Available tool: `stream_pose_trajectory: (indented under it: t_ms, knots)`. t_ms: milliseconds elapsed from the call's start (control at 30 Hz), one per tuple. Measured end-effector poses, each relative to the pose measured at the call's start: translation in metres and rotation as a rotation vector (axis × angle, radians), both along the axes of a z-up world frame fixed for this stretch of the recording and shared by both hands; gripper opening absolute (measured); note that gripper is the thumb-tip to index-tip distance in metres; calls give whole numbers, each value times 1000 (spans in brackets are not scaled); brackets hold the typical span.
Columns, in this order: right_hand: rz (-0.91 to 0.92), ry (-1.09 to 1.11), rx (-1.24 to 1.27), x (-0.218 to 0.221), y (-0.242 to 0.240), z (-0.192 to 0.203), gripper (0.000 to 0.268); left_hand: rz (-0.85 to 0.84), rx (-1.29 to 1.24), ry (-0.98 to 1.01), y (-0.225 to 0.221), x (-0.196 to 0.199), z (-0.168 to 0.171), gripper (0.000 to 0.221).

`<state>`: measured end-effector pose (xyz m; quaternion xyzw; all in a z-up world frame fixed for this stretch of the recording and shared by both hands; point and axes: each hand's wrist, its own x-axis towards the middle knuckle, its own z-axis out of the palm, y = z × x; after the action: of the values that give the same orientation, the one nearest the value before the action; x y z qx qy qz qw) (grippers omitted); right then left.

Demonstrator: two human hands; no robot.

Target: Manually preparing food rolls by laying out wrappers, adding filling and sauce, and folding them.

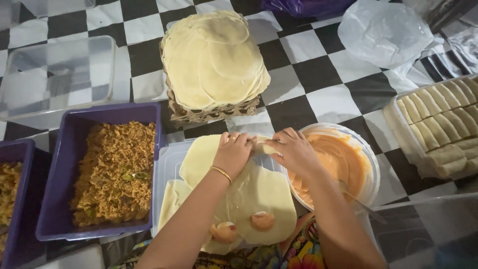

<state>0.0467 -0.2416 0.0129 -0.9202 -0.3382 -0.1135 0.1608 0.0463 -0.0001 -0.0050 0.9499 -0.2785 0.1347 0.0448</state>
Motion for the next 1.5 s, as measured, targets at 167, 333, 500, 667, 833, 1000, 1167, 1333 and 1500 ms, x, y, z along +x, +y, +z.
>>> stream_pose_trajectory:
  t_ms: [167, 333, 500, 667, 833, 1000, 1167, 1333, 1500]
  knots:
    - [-92, 16, 25, 9, -8, -7, 35, 145, 25, 228, 4, 20, -4, 26]
    - [-143, -54, -13, 13, -6, -10, 27, 231, 9, 210, 0, 38, -8, 23]
    - [-230, -50, -7, 25, 0, -47, 48, 205, 33, 212, -12, 57, -31, 37]
    - [-151, 12, 377, 27, 3, -45, 39, 0, -100, 369, -20, 40, 1, 53]
    - [-150, 185, 889, -14, 8, 20, 38, 64, -860, 734, -23, -23, 53, 47]
    - [23, -181, 668, -88, 15, 99, 96, -110, -1646, 1009, -33, -95, 108, 47]
    - [-55, -407, 344, -148, 32, 94, 102, -199, -1862, 1116, -37, -133, 80, 40]
    - [29, -209, 648, -186, 35, 120, 99, -208, -2069, 1051, -58, -180, 130, 32]
    - [-83, -312, 821, -208, 43, 154, 29, 165, -1605, 757, -70, -218, 174, 63]
